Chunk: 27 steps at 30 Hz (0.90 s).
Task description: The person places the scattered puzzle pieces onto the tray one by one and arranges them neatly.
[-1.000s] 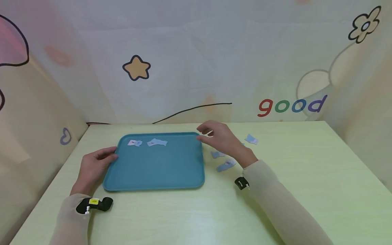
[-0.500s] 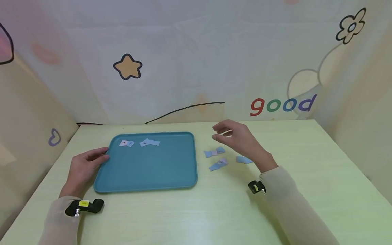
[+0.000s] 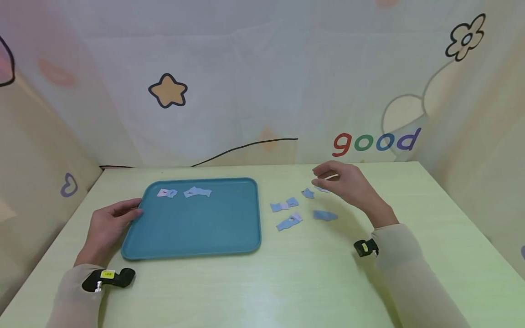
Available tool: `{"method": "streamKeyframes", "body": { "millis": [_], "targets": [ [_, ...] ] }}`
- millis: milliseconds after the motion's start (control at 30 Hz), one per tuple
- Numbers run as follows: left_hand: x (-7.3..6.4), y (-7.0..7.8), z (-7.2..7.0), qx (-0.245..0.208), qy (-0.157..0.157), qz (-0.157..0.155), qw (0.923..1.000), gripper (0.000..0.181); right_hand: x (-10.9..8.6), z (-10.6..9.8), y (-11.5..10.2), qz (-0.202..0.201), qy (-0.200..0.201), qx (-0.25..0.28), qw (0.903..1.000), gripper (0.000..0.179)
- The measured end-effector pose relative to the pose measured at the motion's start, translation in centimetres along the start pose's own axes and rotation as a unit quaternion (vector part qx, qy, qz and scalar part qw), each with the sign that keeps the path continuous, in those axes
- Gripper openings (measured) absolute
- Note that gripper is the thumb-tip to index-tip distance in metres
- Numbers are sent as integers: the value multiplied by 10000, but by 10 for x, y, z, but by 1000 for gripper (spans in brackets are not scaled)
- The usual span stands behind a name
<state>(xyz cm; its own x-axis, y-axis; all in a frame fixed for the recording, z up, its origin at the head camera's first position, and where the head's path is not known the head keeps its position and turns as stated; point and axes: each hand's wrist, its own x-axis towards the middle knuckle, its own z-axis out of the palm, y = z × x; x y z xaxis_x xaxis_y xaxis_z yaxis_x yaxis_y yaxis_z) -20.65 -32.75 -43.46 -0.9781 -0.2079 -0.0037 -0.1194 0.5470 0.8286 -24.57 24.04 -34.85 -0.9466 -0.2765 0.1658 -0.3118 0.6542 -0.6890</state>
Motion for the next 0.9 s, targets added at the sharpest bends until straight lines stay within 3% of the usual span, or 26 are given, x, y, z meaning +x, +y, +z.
{"method": "streamKeyframes", "body": {
  "millis": [200,500,900],
  "targets": [
    [-1,0,-3,42,-12,-19,10000,54,-3,-7,12,58,-184,41,9998,33],
    [-1,1,-1,-36,-60,-123,9999,55,-7,-11,29,193,-839,24,9963,34],
    [-1,2,0,-47,-60,-214,9997,55,-10,-2,39,407,-1755,-123,9836,30]
  ]
}}
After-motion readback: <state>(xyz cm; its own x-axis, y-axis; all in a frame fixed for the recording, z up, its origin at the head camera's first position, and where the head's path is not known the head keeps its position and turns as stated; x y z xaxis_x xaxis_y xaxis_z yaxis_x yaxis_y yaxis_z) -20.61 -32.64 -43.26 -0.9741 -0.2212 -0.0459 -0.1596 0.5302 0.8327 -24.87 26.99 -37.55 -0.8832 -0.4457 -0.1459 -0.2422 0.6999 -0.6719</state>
